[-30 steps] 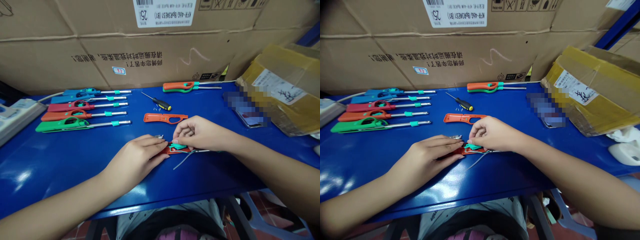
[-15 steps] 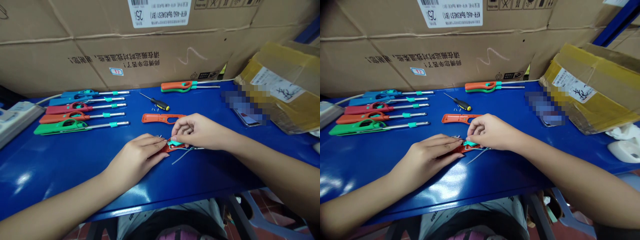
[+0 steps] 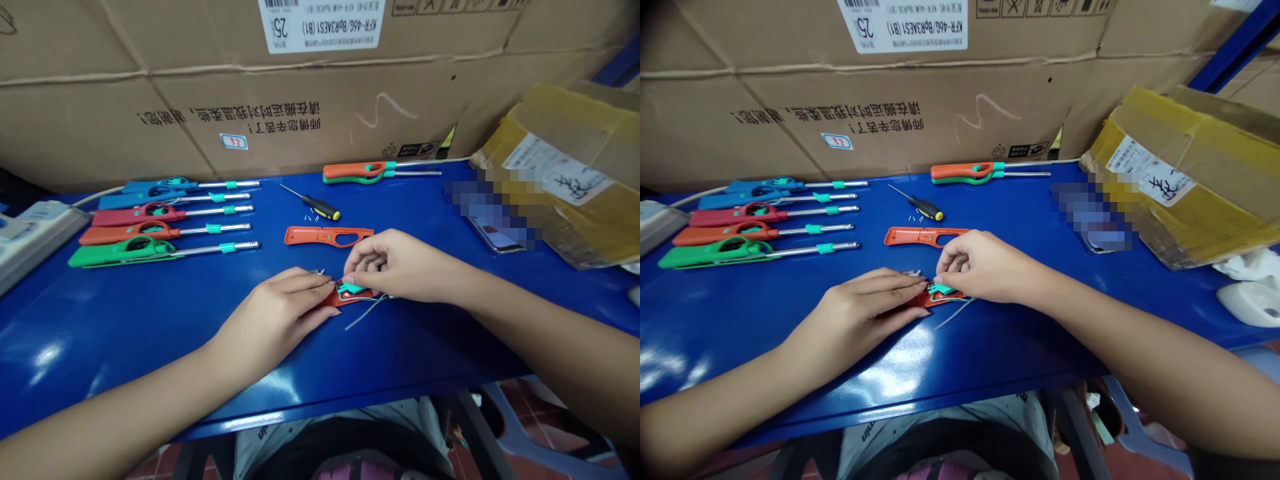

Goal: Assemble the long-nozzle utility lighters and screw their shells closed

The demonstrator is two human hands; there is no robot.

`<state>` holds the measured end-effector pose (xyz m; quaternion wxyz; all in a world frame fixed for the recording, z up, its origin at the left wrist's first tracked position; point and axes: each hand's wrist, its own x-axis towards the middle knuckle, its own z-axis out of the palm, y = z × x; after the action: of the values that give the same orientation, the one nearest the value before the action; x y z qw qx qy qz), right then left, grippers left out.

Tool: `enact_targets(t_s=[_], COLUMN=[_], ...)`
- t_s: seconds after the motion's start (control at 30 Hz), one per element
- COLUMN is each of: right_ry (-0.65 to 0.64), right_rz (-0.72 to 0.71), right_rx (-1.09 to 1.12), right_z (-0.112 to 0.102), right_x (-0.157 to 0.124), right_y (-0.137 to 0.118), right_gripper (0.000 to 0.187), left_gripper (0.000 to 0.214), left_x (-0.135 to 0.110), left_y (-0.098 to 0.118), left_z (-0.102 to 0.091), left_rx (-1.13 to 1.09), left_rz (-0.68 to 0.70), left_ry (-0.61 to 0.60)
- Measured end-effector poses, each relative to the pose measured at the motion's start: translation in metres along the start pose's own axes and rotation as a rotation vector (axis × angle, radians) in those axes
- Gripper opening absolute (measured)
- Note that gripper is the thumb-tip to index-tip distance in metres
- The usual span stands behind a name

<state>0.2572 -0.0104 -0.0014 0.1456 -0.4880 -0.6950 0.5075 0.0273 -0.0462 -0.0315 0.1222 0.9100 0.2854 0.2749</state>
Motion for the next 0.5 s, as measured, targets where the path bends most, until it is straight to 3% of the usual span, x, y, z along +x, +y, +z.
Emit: enact_targets(t_s=[0.27, 0.5], right_ry=[0.025, 0.087], right_rz=[-0.045, -0.068], right_rx=[-0.102, -0.197], right_z=[0.0034, 0.0083], right_x=[-0.0020, -0.0033], right_y=[0.0004, -0.0002], right_gripper=[0.010, 0.006], left_gripper=[0.023, 0.026], left_x=[0.0010, 0.0023], left_y=[0.0013, 0.0083], left_z=[0.0010, -0.0013], left_rx=[0.048, 0.270], left_rz=[0.013, 0.085], left_ry=[-0.040, -0.052])
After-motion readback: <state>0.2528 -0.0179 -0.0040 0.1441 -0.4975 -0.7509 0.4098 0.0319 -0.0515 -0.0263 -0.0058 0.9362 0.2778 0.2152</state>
